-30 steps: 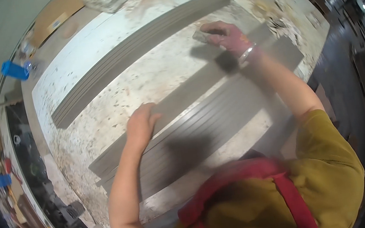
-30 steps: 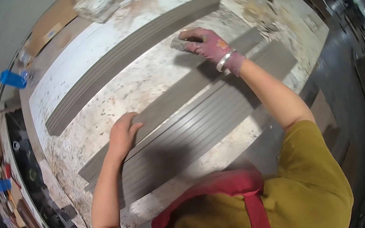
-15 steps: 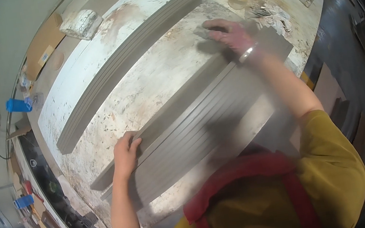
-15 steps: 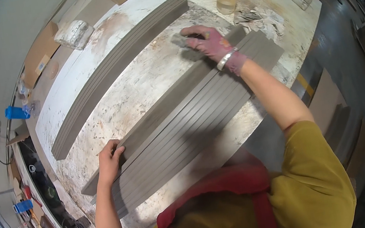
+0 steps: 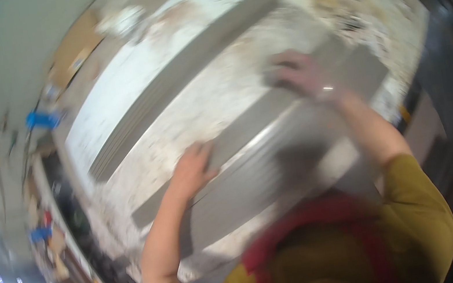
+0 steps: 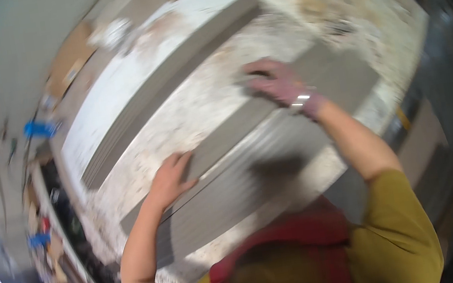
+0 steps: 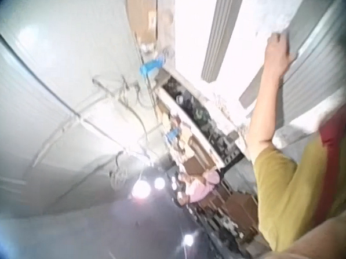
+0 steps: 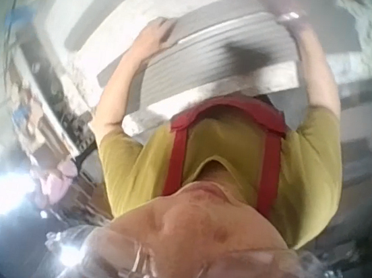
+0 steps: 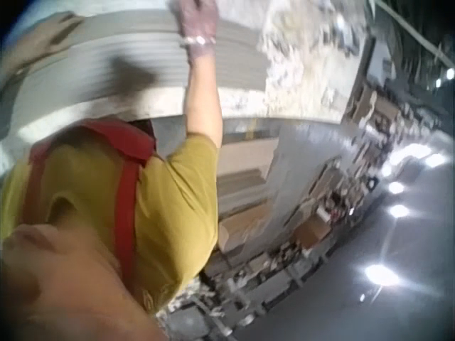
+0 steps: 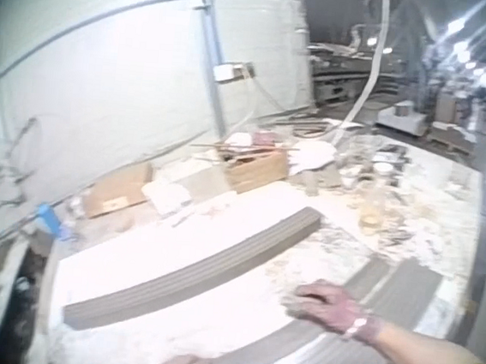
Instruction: The person sands wooden furniture components by hand with a sanding block at a workbench.
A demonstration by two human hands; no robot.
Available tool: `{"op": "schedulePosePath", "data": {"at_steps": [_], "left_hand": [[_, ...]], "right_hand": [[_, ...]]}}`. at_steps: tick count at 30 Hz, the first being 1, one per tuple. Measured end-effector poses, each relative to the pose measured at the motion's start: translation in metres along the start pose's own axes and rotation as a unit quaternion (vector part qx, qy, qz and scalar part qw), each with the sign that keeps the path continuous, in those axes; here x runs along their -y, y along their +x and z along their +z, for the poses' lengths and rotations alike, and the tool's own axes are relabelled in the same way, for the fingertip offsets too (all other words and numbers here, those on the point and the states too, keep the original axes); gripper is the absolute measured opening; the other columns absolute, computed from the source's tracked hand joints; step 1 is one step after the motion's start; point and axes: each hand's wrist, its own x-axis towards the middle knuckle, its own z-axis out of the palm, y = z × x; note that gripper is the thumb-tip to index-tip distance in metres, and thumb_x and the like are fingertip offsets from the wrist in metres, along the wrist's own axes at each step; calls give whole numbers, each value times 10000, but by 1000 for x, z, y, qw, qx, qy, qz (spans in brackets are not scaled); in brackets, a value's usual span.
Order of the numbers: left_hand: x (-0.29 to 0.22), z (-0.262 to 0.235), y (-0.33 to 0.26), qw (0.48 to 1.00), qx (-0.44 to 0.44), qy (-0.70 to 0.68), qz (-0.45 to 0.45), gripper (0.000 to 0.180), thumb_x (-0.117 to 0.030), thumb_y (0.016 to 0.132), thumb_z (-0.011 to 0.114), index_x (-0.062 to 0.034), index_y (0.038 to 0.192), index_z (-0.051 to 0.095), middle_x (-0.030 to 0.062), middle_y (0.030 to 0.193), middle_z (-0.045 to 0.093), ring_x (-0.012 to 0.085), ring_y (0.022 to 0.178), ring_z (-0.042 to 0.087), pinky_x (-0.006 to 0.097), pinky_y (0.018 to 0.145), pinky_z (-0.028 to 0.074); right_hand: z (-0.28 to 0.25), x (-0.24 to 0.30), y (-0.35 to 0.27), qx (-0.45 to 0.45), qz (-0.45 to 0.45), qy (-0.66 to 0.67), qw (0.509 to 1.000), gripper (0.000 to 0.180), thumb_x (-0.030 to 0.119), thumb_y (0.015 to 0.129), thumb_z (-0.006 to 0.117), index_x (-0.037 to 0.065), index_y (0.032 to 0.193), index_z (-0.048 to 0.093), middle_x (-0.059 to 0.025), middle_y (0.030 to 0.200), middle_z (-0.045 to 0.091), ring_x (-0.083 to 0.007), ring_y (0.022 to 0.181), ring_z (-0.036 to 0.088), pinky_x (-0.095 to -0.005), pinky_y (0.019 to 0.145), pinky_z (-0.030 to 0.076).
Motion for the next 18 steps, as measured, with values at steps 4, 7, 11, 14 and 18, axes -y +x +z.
{"op": "schedulePosePath", "data": {"at_steps": [4,7,11,14,18], "left_hand": [[45,-6,-6,972,90,-215,34,508,-278,787,652,-40,1229,574,160,1129,616,276,1017,585,371,893,466],[29,-15,-7,934,222,-277,-28,458,-322,827,627,-62,1203,607,132,1071,665,220,965,616,343,841,484],[27,22,6,953,144,-261,51,412,-337,822,632,-50,1117,644,122,998,683,226,916,628,337,805,470],[-21,22,-38,990,14,-135,-43,496,-426,825,613,-37,1132,624,148,989,670,300,914,623,388,827,472],[-34,8,-96,979,-86,-102,-157,559,-498,825,583,-50,1158,603,150,1045,640,327,1012,582,430,876,441]], "right_hand": [[2,34,3,5,53,35,998,408,265,840,628,9,1156,606,-116,1161,600,-229,1064,562,-329,930,431],[-6,-21,12,22,12,33,999,459,282,858,597,-13,1208,570,-141,1220,579,-244,1127,534,-338,982,392],[-9,-66,25,87,4,-14,996,515,318,868,583,-53,1223,546,-144,1230,571,-238,1148,512,-342,1014,352],[-11,-94,19,111,5,40,993,520,302,868,597,-50,1243,526,-147,1242,557,-238,1141,511,-345,1005,361],[-8,-105,29,114,34,90,989,487,251,886,580,-43,1267,506,-142,1255,551,-235,1148,508,-339,1004,366]]}}
